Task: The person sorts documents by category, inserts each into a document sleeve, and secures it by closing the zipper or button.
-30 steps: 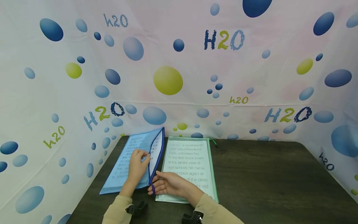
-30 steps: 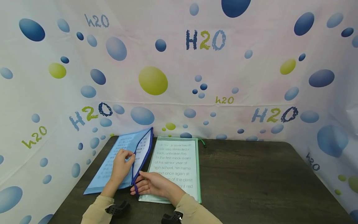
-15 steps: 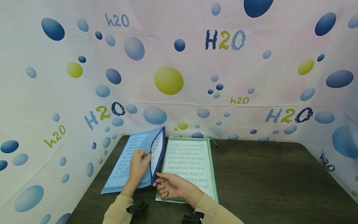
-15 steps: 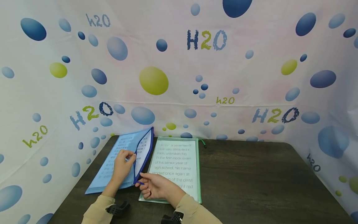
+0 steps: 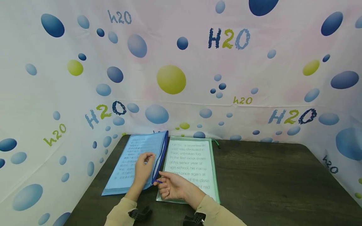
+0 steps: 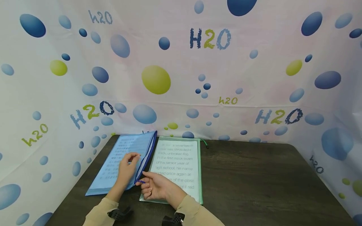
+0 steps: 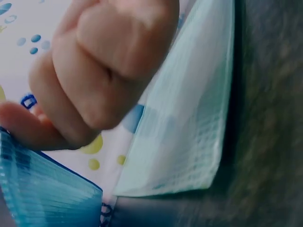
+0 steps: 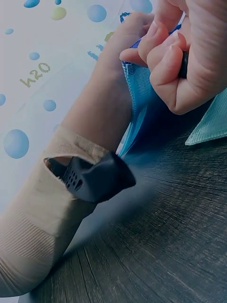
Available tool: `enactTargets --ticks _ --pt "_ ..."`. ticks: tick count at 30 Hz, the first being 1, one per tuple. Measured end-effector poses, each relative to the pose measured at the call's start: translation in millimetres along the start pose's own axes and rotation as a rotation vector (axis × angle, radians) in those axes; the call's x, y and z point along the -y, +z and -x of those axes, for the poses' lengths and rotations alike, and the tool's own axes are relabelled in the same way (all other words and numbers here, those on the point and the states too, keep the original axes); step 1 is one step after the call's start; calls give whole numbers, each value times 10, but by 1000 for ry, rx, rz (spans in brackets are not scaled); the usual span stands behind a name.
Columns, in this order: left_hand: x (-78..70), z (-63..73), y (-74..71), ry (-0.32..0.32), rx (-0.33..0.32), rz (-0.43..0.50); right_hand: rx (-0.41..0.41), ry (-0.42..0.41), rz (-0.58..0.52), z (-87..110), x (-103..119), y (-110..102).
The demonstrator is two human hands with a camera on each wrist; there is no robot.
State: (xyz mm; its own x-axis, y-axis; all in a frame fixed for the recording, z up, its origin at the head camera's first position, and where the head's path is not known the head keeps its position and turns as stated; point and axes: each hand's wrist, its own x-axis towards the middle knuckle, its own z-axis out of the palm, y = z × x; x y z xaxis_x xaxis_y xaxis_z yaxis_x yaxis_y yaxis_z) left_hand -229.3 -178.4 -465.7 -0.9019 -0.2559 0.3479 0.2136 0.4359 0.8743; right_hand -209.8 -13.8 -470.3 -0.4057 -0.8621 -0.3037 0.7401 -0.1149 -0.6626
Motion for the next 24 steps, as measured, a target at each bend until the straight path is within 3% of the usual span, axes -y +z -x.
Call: enactTargets --ticks 3,7,10,14,17,20,22,24 --pt "-34 63 -60 -97 12 208 0 -4 -3 -1 2 14" --pt "-55 179 -198 -199 78 625 -4 -11 -12 -6 -4 24" --pt "-39 282 -320 -205 188 941 -10 -16 -16 -11 -8 23" --pt "5 411 -462 -193 337 1282 -13 -31 -6 -15 -14 22" --pt "46 497 -546 -228 428 1488 -13 -37 -2 -13 -17 26" --pt "107 555 -615 -295 567 1666 -8 -38 1 -9 -18 28" --pt "166 569 -651 -336 687 1749 -7 -44 7 -6 -13 27" --pt "230 565 -683 -362 815 1766 -8 -47 10 -1 -2 25"
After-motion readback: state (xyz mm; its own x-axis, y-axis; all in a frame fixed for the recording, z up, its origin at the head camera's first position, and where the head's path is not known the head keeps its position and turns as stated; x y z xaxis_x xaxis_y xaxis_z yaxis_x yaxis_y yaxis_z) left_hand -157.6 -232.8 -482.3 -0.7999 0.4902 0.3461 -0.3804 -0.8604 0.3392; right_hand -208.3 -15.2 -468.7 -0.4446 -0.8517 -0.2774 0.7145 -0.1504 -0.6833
